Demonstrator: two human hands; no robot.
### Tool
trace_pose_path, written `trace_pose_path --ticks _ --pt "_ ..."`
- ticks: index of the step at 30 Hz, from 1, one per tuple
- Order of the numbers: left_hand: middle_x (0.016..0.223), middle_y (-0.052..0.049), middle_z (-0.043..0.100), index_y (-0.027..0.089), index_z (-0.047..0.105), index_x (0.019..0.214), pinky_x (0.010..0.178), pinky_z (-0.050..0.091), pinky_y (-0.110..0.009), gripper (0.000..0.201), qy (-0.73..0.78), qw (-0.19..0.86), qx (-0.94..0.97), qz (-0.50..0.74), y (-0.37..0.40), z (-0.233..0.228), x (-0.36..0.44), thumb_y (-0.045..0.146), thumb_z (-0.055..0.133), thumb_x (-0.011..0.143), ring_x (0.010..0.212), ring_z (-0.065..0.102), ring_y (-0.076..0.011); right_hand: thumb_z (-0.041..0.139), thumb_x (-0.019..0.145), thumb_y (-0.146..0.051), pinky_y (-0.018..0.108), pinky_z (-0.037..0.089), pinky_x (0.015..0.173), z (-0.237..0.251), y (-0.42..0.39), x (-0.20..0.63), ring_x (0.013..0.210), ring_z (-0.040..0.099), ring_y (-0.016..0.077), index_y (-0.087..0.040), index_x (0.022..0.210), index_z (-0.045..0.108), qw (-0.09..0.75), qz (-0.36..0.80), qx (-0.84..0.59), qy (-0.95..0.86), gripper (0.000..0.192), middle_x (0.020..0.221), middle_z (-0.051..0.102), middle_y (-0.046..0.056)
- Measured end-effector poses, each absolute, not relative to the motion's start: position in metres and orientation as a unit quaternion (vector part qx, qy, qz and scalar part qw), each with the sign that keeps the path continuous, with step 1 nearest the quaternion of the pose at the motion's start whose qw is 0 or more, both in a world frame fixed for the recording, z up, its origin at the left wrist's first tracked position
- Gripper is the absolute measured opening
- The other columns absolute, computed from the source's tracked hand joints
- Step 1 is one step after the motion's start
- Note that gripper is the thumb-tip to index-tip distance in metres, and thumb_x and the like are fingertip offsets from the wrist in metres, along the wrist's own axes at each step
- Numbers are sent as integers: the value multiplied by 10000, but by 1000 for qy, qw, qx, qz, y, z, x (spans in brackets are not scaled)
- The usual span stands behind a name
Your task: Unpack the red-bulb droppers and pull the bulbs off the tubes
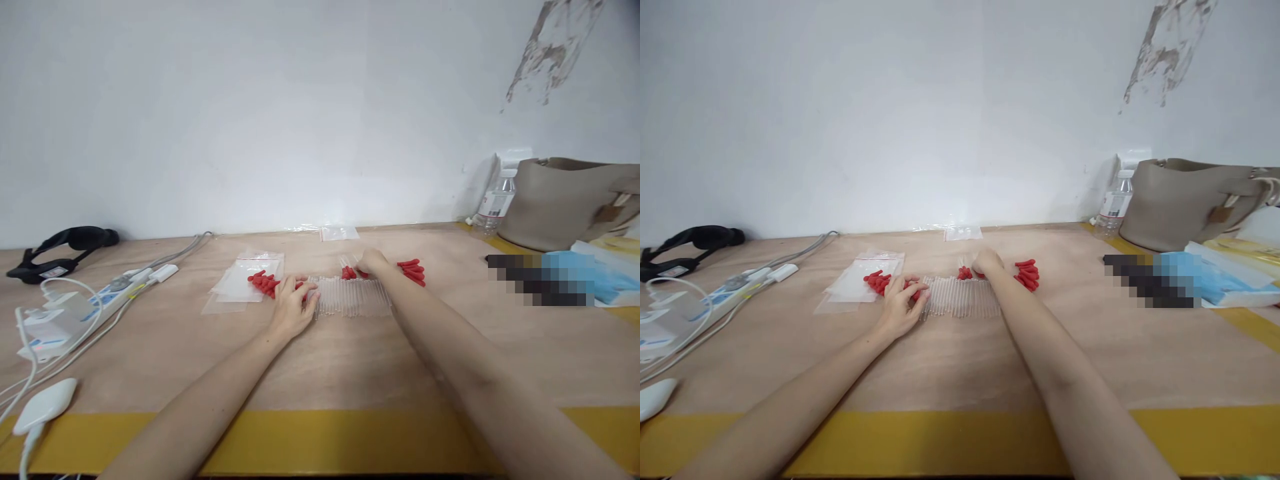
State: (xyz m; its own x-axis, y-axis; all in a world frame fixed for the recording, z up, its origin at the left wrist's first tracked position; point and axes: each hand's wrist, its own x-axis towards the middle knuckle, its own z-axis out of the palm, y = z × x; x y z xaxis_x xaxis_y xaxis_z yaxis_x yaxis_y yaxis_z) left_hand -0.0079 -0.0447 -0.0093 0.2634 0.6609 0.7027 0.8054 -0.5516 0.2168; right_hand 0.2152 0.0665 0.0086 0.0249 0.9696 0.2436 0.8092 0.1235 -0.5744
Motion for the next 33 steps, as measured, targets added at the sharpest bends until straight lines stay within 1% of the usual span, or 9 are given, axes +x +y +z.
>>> trace_pose_path --ticks 5,8,12,18,23,25,27,31,33 --pt "1016 -71 517 200 625 875 846 359 -396 163 -453 96 -796 -391 -45 -9 -7 292 525 786 941 470 -211 630 528 -103 279 420 510 23 62 211 550 566 197 -158 444 506 318 188 -663 -651 160 393 486 20" --pt "1005 -75 519 195 616 895 850 374 -394 168 -434 86 -804 -397 -46 -8 -6 280 515 792 936 487 -206 537 678 -183 247 441 567 33 41 213 599 579 150 -147 624 563 378 213 -620 -654 70 528 576 27" --pt "1025 -79 518 196 541 1066 868 399 -367 262 -392 55 -823 -407 -54 -2 1 263 477 821 977 491 -199 483 774 -285 222 477 609 34 -10 215 637 594 101 -147 831 569 426 274 -542 -671 172 733 643 35" --pt "1135 -98 494 198 409 1217 908 404 -362 392 -346 18 -851 -394 -77 4 21 314 456 845 1065 465 -205 651 669 -358 301 502 722 8 -77 209 688 616 123 -158 841 607 519 529 -346 -576 267 725 652 17" --pt "844 -47 588 186 552 1023 684 477 -257 242 -294 -16 -882 -368 -77 -5 25 285 379 887 753 567 -133 693 624 -340 324 504 723 -4 -89 207 747 621 153 -167 801 658 491 618 -312 -529 251 779 673 33" --pt "770 -39 574 182 589 948 637 465 -250 247 -296 12 -883 -365 -73 -7 22 290 375 888 685 548 -125 681 633 -360 314 501 670 -4 -86 212 699 618 156 -166 792 668 492 585 -344 -545 251 721 670 31" --pt "755 -42 562 183 603 916 638 454 -257 241 -298 43 -881 -366 -70 -7 19 306 399 878 691 528 -133 657 658 -373 295 481 609 -2 -85 217 621 596 146 -175 779 675 484 485 -386 -617 233 656 654 21" --pt "762 -46 549 181 600 888 677 434 -271 215 -270 92 -895 -343 -73 -3 19 291 416 871 741 497 -151 491 807 -338 276 431 639 0 -93 219 689 572 145 -207 860 660 369 211 -383 -820 221 782 648 39" --pt "796 -51 551 177 583 915 706 425 -286 214 -264 109 -906 -312 -75 0 19 298 413 872 774 491 -164 404 855 -308 267 413 642 0 -98 216 700 560 142 -195 877 636 328 140 -380 -853 259 802 634 47"
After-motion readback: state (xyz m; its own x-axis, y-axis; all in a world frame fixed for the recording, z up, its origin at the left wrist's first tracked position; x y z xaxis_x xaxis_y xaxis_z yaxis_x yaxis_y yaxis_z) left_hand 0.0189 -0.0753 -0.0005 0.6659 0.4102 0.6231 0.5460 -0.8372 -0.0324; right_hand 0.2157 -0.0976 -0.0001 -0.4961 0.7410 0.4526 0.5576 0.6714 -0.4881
